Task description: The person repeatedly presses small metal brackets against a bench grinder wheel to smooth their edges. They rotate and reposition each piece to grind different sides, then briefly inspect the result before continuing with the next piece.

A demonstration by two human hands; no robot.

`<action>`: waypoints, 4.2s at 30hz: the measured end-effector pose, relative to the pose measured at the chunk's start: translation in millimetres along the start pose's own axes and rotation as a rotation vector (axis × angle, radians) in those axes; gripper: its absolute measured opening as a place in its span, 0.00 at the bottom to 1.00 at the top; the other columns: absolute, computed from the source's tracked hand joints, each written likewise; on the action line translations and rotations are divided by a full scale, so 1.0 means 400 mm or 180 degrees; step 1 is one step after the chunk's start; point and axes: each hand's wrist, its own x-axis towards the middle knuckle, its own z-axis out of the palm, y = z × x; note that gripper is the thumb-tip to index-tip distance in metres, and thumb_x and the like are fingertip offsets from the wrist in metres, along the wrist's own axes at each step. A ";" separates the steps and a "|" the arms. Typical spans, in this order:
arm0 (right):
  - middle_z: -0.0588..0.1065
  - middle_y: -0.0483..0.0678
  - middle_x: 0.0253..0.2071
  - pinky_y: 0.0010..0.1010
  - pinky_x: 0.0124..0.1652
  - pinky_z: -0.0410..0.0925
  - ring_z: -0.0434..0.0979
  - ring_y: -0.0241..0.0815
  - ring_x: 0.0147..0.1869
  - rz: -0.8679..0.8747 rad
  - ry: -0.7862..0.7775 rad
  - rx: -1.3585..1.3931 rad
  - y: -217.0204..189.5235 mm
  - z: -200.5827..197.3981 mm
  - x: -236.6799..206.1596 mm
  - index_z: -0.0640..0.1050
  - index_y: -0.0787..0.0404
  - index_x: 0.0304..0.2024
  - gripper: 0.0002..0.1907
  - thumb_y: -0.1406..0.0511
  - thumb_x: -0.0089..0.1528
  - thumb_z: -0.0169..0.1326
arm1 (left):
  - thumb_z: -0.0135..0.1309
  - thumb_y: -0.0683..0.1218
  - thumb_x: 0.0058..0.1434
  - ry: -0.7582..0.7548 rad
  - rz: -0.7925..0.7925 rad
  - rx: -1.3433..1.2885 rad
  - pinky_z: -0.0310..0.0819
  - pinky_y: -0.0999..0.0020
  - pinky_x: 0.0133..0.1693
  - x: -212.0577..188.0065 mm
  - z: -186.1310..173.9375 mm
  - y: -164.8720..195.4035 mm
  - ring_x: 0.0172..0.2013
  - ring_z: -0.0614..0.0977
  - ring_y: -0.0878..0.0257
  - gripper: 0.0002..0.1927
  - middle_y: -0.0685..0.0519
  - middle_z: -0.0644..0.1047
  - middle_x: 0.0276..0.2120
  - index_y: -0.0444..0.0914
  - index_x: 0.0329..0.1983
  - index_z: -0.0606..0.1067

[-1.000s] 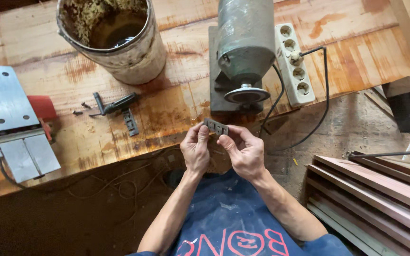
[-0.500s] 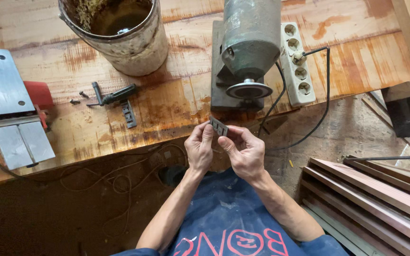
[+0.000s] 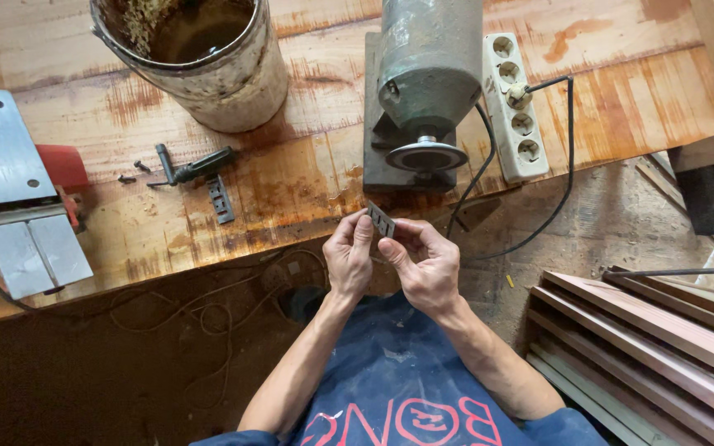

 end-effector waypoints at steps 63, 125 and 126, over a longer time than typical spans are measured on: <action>0.77 0.44 0.36 0.22 0.40 0.72 0.77 0.31 0.39 -0.0849 0.0659 -0.0516 0.100 -0.036 0.175 0.72 0.65 0.44 0.11 0.62 0.74 0.50 | 0.54 0.46 0.72 -0.0286 0.0795 -0.0206 0.62 0.57 0.70 0.146 0.050 0.055 0.68 0.71 0.57 0.12 0.47 0.80 0.56 0.33 0.53 0.78; 0.79 0.49 0.39 0.26 0.44 0.75 0.80 0.36 0.42 -0.0534 0.0401 0.0027 0.060 -0.070 0.111 0.76 0.69 0.48 0.12 0.64 0.72 0.54 | 0.55 0.47 0.71 0.0014 0.1200 0.1096 0.67 0.56 0.63 0.087 0.042 0.082 0.63 0.72 0.58 0.13 0.44 0.78 0.55 0.33 0.49 0.80; 0.80 0.50 0.39 0.25 0.44 0.76 0.81 0.36 0.42 -0.0364 0.0408 0.0147 0.049 -0.068 0.087 0.76 0.70 0.49 0.12 0.65 0.71 0.55 | 0.55 0.49 0.71 -0.0039 0.1042 0.0787 0.70 0.58 0.59 0.077 0.043 0.078 0.60 0.74 0.59 0.14 0.45 0.77 0.55 0.34 0.51 0.79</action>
